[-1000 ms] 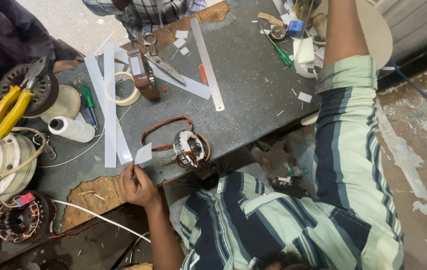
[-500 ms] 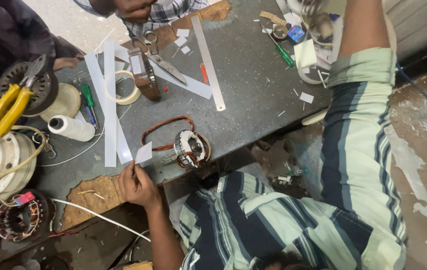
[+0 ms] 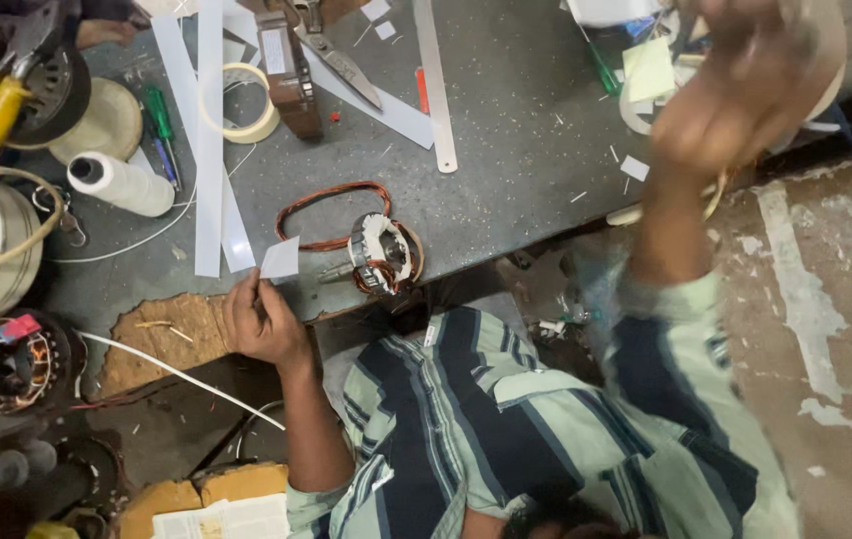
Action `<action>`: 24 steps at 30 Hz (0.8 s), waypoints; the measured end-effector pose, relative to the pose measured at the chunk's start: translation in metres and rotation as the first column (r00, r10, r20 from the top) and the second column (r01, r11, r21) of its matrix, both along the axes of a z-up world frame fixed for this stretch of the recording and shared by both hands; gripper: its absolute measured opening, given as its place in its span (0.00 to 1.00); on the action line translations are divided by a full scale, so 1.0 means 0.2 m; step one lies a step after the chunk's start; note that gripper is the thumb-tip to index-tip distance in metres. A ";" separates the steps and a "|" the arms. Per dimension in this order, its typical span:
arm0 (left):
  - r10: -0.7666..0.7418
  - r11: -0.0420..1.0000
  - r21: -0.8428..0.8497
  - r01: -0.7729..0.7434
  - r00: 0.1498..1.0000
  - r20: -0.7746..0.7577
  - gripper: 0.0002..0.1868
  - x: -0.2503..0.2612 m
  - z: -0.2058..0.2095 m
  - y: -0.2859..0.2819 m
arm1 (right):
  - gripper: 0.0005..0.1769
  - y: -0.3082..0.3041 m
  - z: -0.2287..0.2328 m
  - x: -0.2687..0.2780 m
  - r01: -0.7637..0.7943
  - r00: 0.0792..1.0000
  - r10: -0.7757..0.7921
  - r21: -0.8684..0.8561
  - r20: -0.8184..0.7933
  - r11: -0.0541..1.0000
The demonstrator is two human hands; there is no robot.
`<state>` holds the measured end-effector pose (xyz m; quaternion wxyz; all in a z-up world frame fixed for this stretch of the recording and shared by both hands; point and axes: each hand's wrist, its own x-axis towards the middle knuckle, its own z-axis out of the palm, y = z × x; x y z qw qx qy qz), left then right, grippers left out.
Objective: The person winds copper wire around a motor rotor, securing it with white tape. They then cut a strip of white tape with scissors and apply it to the rotor. The person continues winding and taping the copper wire onto the rotor.
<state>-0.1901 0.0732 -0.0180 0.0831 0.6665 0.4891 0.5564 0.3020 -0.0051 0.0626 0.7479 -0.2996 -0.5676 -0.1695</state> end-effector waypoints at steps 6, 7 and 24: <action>-0.015 1.000 0.003 0.015 1.000 0.026 0.09 0.00 0.00 -0.01 | 0.18 -0.20 -0.38 -0.45 -0.387 0.838 0.412 0.144 -0.357 0.911; -0.015 1.000 0.004 0.015 0.999 0.037 0.09 0.00 0.01 0.00 | 0.15 -0.22 -0.44 -0.51 -0.409 0.826 0.405 0.077 -0.391 0.909; -0.106 0.284 -0.363 0.887 0.406 0.908 0.09 0.73 0.42 -0.41 | 0.14 -0.55 -0.32 -0.81 0.455 0.874 0.056 -0.852 0.484 0.261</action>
